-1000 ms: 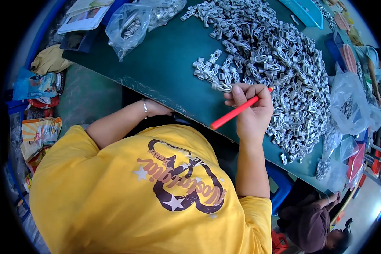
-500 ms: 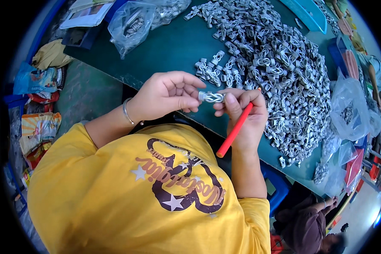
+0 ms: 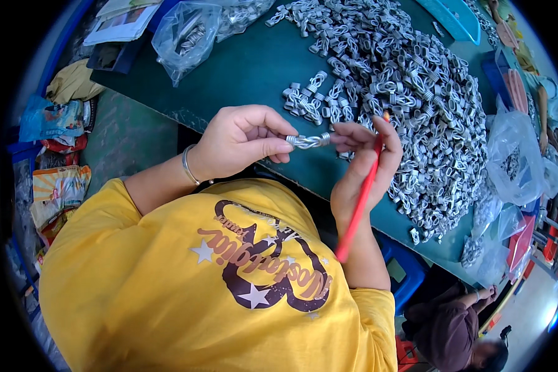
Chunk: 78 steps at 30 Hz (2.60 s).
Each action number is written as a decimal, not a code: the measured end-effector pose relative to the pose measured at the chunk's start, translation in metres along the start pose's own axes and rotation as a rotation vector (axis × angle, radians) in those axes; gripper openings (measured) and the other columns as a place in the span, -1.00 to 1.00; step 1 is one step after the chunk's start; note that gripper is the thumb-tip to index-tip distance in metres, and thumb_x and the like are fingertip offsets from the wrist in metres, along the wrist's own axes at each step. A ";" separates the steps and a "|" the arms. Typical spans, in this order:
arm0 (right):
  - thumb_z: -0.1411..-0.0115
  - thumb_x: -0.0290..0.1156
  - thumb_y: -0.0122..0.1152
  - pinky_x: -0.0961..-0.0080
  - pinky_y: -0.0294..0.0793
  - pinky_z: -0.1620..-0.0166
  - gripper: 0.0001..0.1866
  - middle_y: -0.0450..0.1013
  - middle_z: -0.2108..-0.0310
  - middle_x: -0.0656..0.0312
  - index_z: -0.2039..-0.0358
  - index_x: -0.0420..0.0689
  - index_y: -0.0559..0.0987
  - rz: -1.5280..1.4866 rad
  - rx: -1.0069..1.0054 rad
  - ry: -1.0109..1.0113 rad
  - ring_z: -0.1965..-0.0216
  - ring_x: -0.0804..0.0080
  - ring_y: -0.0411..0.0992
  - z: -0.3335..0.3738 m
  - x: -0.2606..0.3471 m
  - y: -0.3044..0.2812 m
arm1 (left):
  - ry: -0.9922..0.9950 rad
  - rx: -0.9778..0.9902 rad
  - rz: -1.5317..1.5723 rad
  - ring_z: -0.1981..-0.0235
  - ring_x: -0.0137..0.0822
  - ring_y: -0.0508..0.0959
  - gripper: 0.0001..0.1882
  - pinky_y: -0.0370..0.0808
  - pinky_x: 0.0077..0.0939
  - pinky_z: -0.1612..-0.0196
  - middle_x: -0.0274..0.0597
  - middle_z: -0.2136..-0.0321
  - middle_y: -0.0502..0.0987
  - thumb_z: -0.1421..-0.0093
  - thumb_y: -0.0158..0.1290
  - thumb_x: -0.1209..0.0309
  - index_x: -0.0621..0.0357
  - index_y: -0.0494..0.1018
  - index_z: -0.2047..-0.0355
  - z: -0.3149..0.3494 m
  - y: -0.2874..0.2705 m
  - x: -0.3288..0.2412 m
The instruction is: The person assembles silver crosses by joining several pieces together by hand and with a red pen.
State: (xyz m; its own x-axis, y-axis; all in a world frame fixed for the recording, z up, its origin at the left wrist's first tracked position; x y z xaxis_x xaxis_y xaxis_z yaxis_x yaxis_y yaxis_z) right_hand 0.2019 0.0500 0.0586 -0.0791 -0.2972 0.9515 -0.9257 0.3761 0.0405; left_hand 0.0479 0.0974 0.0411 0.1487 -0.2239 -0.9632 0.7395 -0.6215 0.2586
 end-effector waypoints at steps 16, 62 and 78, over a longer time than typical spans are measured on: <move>-0.05 -0.65 -0.09 0.58 0.33 0.58 -0.93 0.40 0.59 0.07 0.50 -0.35 0.39 0.189 0.250 -0.346 0.66 0.40 0.34 0.011 0.034 0.019 | -0.039 -0.031 0.097 0.47 -0.44 0.54 -0.84 0.52 -0.67 0.40 -0.11 0.44 0.50 -0.08 0.02 0.60 0.40 0.39 0.30 0.000 -0.004 0.006; -0.05 -0.54 0.00 0.54 0.30 0.35 -0.86 0.41 0.55 0.14 0.36 -0.30 0.45 0.102 0.228 -0.490 0.53 0.39 0.35 -0.015 0.061 0.024 | 0.174 -0.066 -0.012 0.30 -0.32 0.53 -0.78 0.49 -0.58 0.22 -0.05 0.34 0.47 -0.06 -0.02 0.68 0.43 0.34 0.23 -0.009 -0.010 -0.033; -0.21 -0.45 -0.19 0.53 0.35 0.40 -0.84 0.42 0.51 0.06 0.28 -0.25 0.32 -0.013 0.028 -0.332 0.53 0.41 0.36 -0.020 0.045 0.002 | 0.306 -0.105 -0.348 0.34 -0.36 0.53 -0.78 0.46 -0.59 0.27 -0.17 0.39 0.43 -0.11 -0.02 0.60 0.34 0.30 0.21 -0.017 -0.025 -0.023</move>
State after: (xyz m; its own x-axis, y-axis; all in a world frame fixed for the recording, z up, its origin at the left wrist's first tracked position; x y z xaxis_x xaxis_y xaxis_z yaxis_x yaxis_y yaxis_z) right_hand 0.2039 0.0545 0.1072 -0.1791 -0.5732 0.7996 -0.9368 0.3477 0.0395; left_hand 0.0371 0.1303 0.0561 0.0556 0.2257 -0.9726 0.8397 -0.5376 -0.0767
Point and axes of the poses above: each hand's wrist, its own z-axis away from the middle knuckle, its own y-axis out of the palm, x = y × z, the point moved 7 cm from there along -z, towards the middle knuckle
